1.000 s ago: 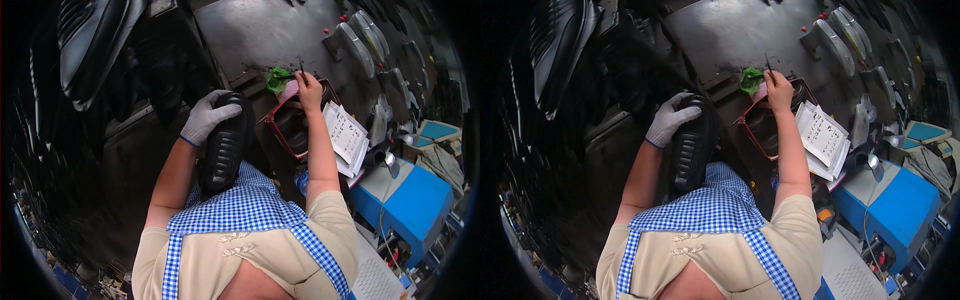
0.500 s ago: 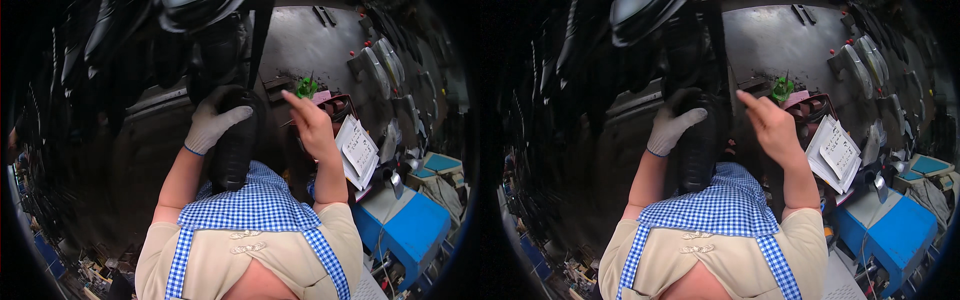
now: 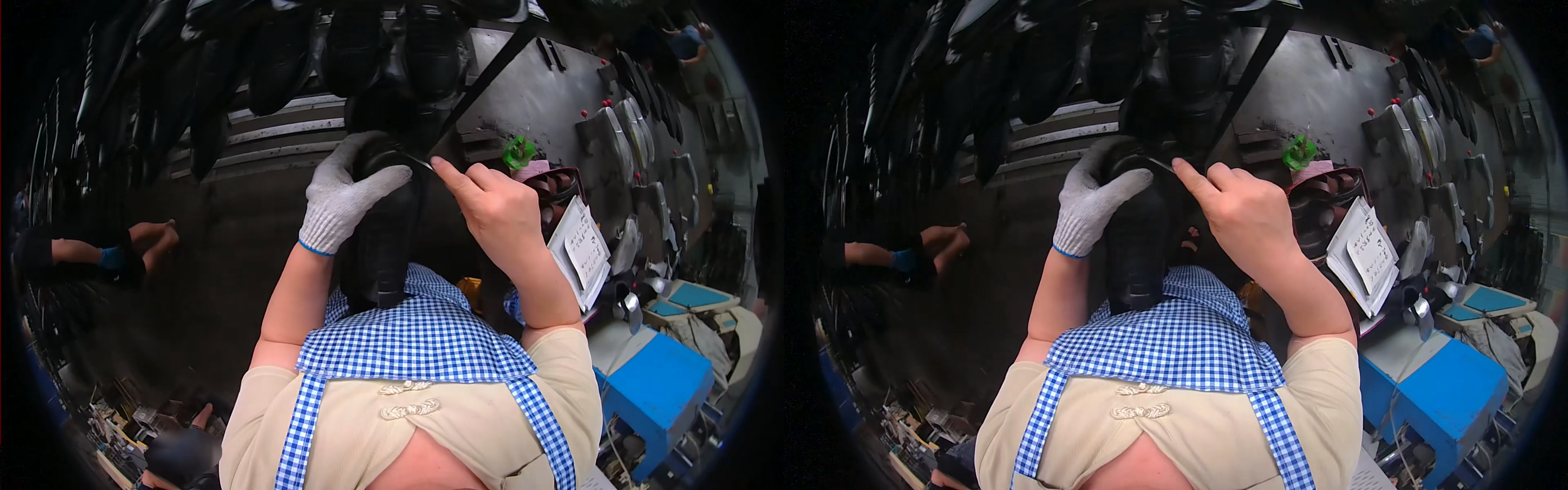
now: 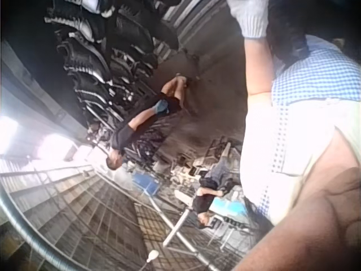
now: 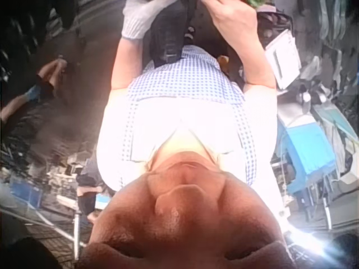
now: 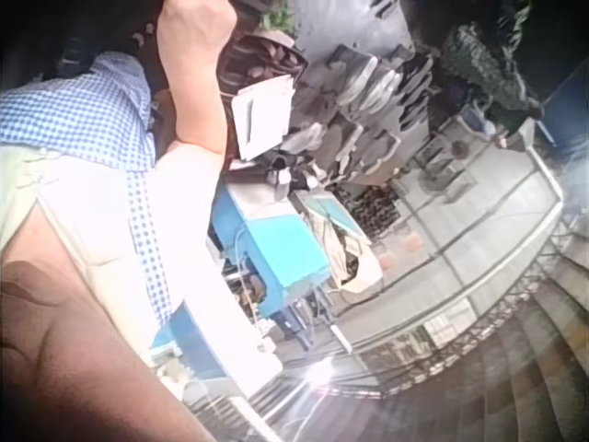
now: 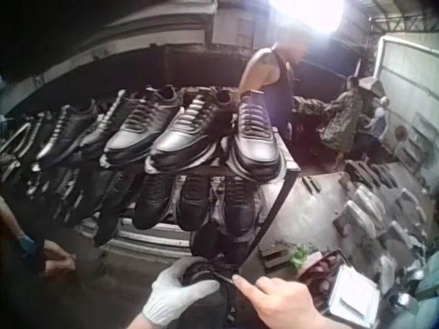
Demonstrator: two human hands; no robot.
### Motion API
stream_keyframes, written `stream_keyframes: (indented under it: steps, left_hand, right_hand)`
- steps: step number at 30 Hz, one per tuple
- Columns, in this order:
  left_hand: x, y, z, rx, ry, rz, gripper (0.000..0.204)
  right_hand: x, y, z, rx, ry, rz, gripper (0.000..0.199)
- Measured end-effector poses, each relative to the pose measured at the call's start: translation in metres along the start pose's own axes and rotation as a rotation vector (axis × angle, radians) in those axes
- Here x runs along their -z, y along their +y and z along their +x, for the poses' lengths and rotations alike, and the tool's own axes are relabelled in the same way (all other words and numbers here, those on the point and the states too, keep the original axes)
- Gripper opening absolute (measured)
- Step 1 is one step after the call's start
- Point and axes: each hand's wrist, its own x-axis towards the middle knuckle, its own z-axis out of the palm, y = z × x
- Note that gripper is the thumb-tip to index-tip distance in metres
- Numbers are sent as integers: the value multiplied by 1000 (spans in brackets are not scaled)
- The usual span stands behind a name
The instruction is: The person uses a small metal tool to scrape the soles and edges of black shoes hanging on a metal rack. They handle the shoes one by one, scraping debris from the tread and placing the cleaned shoes back on the rack.
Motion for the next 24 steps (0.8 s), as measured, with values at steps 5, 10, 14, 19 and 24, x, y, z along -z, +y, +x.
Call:
stream_keyframes:
  steps: [5,10,14,19,24]
  left_hand:
    - [31,-5,-13,-13,55,25,60]
    - [56,-5,-23,-15,101,3,59]
    - [72,-12,-27,-16,115,-52,58]
    - [82,-16,-33,-49,119,-87,60]
    - [87,-20,-34,-60,102,-166,60]
  right_hand:
    - [-14,-30,12,14,52,-17,50]
    - [-33,-59,26,-11,158,63,42]
    - [-41,-77,33,-24,169,105,40]
    - [-48,-94,39,-58,177,141,34]
    - [-55,-102,41,-98,213,239,29]
